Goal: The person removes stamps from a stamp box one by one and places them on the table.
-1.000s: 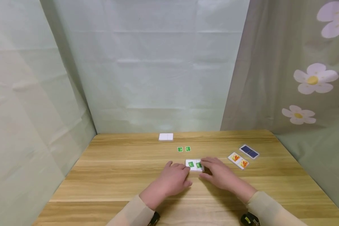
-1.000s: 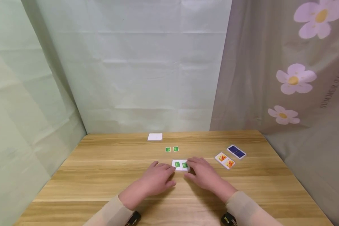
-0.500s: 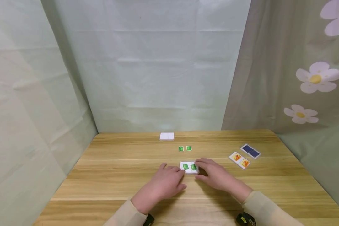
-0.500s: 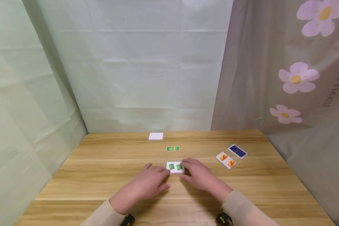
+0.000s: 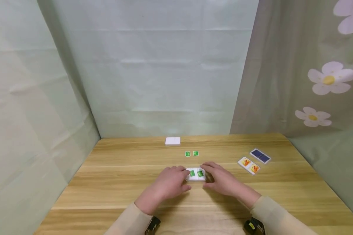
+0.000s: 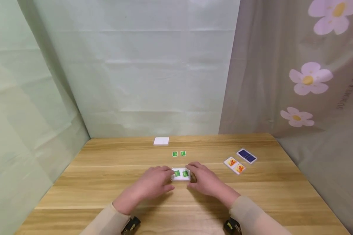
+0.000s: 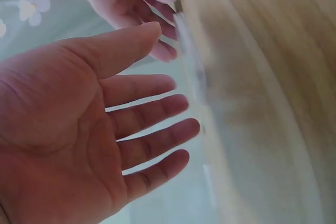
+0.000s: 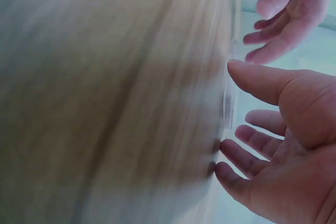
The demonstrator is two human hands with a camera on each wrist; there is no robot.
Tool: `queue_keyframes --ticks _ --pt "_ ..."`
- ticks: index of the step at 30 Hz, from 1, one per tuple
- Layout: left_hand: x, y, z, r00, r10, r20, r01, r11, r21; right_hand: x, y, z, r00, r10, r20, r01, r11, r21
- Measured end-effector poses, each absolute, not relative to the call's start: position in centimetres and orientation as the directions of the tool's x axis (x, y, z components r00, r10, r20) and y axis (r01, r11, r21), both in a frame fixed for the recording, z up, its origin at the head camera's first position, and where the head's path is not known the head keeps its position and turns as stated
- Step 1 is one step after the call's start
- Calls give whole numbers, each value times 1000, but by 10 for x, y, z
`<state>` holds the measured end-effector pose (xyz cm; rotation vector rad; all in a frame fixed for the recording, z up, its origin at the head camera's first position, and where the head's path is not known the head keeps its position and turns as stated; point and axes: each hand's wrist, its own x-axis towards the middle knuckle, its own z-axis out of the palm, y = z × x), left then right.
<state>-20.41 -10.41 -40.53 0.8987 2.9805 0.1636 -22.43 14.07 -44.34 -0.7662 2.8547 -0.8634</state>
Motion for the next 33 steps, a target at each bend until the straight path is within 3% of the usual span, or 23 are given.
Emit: queue_keyframes --ticks 11,33 --pt "-230 -103 -425 -842 540 0 527 821 221 -234 140 -446 -883 -461 86 -418 691 -589" --pt "-240 -100 -428 -827 563 16 551 804 224 -238 136 -449 -874 -473 113 -450 699 -556"
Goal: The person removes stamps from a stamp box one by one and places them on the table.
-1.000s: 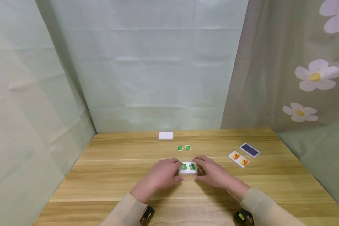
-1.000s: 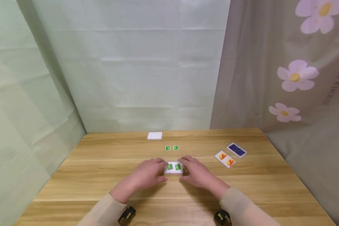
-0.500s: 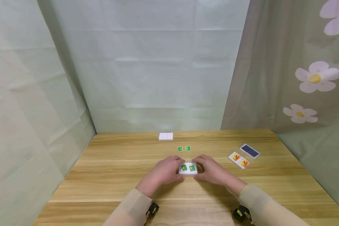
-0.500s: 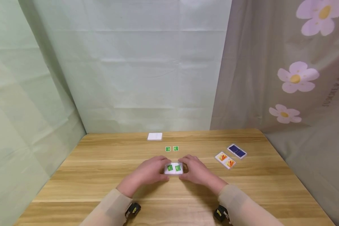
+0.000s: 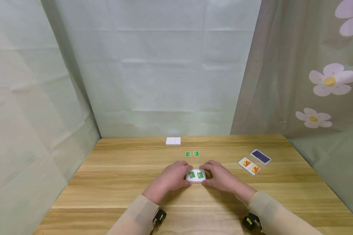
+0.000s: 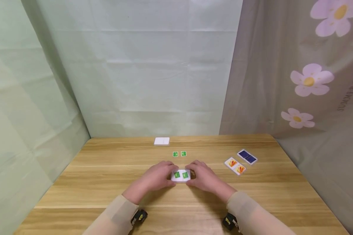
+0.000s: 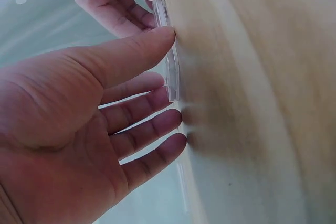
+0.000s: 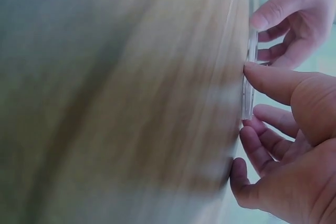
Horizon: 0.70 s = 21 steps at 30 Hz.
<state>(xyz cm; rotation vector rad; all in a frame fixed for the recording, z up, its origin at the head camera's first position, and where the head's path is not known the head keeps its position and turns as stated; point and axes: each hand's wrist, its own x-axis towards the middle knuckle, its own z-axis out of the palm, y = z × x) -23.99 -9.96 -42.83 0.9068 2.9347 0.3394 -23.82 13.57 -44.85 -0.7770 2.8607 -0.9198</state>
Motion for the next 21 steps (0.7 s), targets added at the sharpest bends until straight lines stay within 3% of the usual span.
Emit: queue_keyframes --ticks 21 --pt "-241 -101 -428 -827 561 37 551 795 256 -241 138 -447 -881 -464 89 -422 689 -590"
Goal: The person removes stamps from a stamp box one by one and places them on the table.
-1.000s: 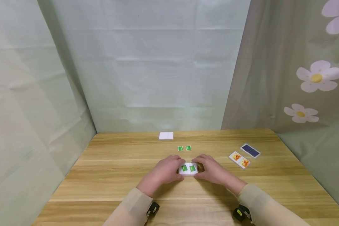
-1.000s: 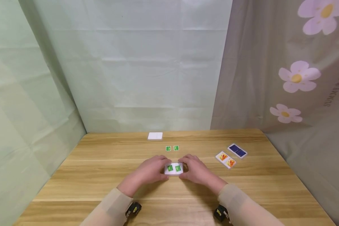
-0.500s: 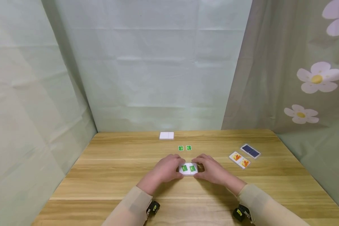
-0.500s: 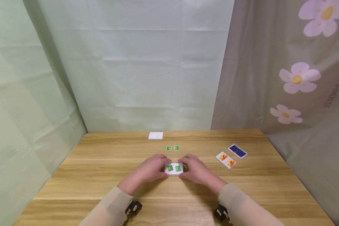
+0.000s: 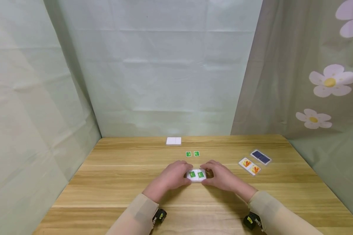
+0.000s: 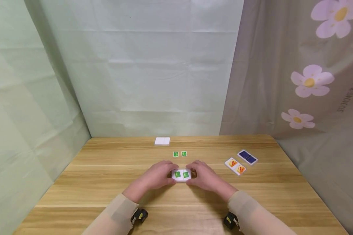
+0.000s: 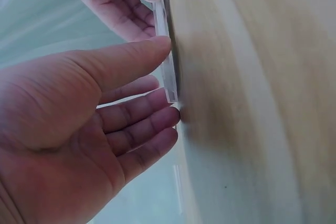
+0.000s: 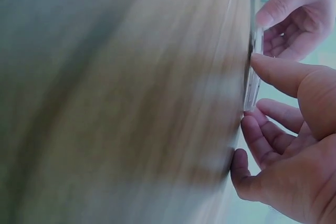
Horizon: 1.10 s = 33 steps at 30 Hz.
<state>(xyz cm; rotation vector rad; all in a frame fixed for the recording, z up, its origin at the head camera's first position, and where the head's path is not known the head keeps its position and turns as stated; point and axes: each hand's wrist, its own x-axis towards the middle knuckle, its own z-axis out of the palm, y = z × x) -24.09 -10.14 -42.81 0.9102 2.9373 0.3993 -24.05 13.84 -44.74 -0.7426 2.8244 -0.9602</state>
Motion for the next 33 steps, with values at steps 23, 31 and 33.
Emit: queue_keyframes --ticks 23,31,33 --pt "-247 -103 -428 -806 592 24 573 768 286 -243 140 -447 -880 -469 73 -408 671 -619" --pt "-248 -105 -428 -795 606 29 588 759 278 -245 137 -448 -892 -447 66 -390 688 -612" --pt "-248 -105 -429 -793 608 29 591 758 276 -245 136 -448 -896 -439 63 -383 695 -609"
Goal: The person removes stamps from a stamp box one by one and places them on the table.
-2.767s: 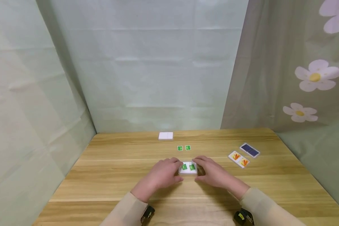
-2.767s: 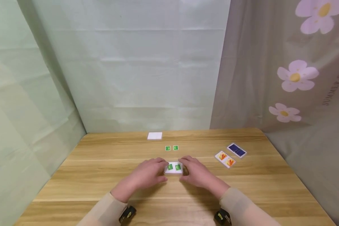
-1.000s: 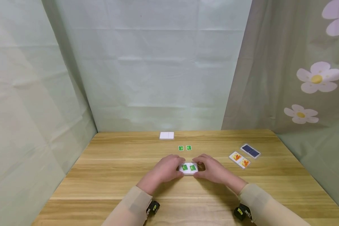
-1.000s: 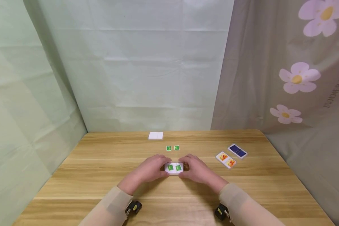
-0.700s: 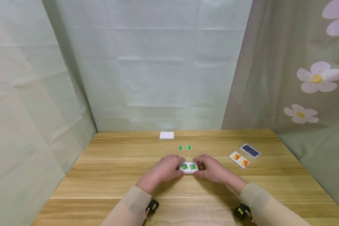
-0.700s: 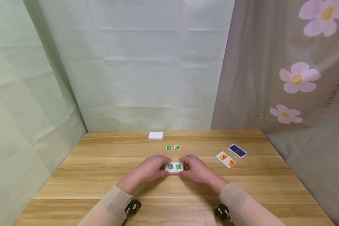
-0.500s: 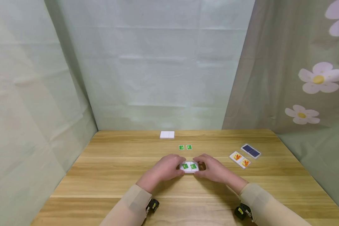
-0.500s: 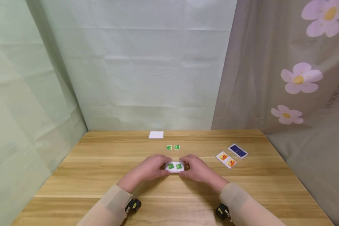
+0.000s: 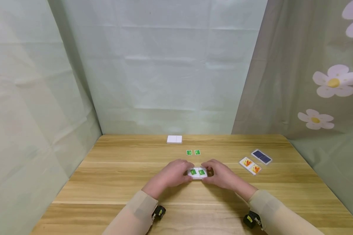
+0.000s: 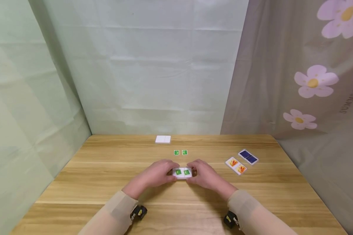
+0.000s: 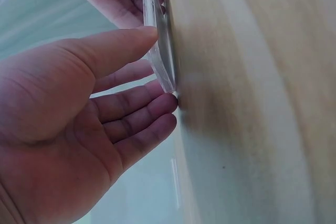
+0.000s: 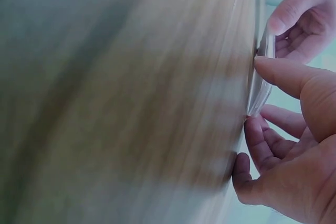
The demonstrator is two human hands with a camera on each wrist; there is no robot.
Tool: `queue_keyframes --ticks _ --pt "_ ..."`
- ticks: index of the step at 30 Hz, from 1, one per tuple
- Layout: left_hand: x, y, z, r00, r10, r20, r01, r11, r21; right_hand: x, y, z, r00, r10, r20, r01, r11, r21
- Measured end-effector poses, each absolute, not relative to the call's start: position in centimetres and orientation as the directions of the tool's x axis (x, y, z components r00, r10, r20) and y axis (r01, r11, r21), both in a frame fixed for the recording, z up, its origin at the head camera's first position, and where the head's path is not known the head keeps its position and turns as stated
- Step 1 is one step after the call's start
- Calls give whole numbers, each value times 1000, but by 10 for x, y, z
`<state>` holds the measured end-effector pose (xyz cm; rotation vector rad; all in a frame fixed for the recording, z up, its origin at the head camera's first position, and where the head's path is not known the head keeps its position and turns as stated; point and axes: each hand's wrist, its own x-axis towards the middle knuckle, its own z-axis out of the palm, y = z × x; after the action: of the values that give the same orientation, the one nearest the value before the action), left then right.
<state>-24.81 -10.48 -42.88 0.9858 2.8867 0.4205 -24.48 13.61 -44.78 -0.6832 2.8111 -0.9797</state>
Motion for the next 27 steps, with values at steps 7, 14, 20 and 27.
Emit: queue_keyframes --ticks 7,14,20,27 --pt "-248 -105 -430 -783 621 39 607 749 265 -245 133 -448 -898 -432 89 -398 707 -585" --pt "-248 -106 -429 -774 632 41 618 740 265 -244 132 -449 -886 -449 111 -425 696 -579" --pt "-247 -105 -429 -767 641 41 628 736 253 -244 131 -447 -890 -445 97 -411 693 -592" --pt "-246 -104 -429 -765 643 38 631 736 244 -243 129 -447 -902 -424 84 -386 701 -600"
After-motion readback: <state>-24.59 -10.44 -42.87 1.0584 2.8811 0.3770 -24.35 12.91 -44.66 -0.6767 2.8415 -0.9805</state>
